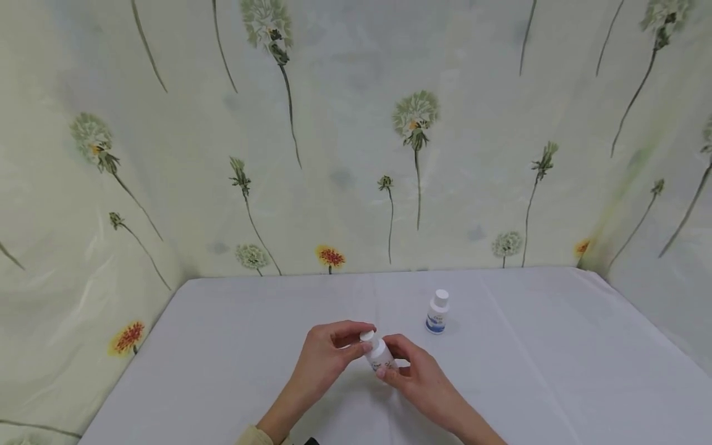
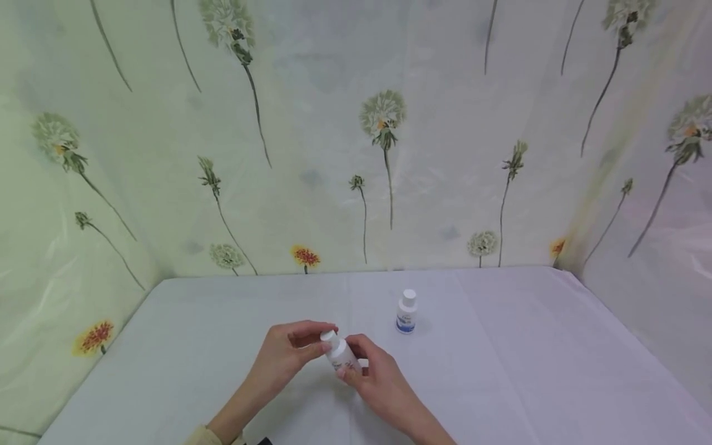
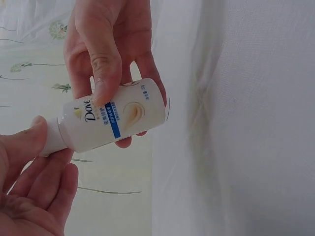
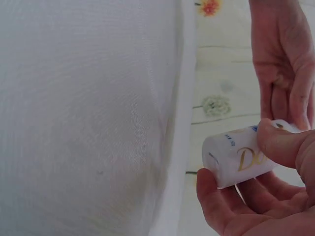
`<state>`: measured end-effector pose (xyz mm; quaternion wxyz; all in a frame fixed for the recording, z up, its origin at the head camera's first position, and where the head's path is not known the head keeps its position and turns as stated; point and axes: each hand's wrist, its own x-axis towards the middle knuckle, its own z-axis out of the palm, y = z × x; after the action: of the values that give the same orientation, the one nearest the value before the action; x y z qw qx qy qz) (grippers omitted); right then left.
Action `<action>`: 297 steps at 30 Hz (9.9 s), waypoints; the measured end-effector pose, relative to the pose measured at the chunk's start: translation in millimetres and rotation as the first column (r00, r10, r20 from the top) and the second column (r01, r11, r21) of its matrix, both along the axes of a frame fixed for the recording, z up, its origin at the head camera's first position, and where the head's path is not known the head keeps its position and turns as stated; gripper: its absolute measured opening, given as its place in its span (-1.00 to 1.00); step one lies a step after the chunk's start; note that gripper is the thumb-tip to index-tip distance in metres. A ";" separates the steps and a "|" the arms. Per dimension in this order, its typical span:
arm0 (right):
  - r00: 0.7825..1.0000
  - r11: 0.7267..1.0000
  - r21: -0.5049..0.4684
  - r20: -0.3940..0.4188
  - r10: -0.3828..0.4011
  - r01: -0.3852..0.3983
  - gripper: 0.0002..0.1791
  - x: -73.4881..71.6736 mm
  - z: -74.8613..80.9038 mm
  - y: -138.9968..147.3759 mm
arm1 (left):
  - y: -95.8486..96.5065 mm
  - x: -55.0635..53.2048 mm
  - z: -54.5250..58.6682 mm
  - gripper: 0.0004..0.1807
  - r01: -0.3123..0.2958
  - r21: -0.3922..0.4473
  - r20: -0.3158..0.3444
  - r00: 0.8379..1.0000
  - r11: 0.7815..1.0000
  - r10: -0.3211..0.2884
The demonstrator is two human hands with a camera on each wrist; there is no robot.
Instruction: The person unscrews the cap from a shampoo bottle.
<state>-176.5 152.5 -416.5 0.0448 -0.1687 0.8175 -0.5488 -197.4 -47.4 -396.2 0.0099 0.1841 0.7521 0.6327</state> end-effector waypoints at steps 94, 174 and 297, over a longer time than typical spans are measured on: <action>0.985 0.970 0.212 -0.149 -0.091 0.122 -0.56 8.4 2.1 4.5 | -14.1 -6.3 -5.1 -0.72 0.145 -0.204 -0.080 0.983 0.968 -0.164; 0.977 0.963 0.214 -0.169 -0.128 0.163 -0.52 9.0 3.9 3.0 | -20.9 -9.6 -11.6 -0.57 0.119 -0.182 -0.073 0.988 0.976 -0.134; 0.974 0.973 0.107 -0.119 -0.191 0.204 -0.49 3.7 -0.7 1.7 | -37.0 -19.0 -17.2 -0.70 0.100 -0.233 -0.041 0.993 0.967 -0.113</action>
<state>-172.8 154.2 -417.1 -0.0443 -0.1130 0.8625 -0.4913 -216.4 -84.4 -413.4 0.0449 0.2389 0.8096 0.5343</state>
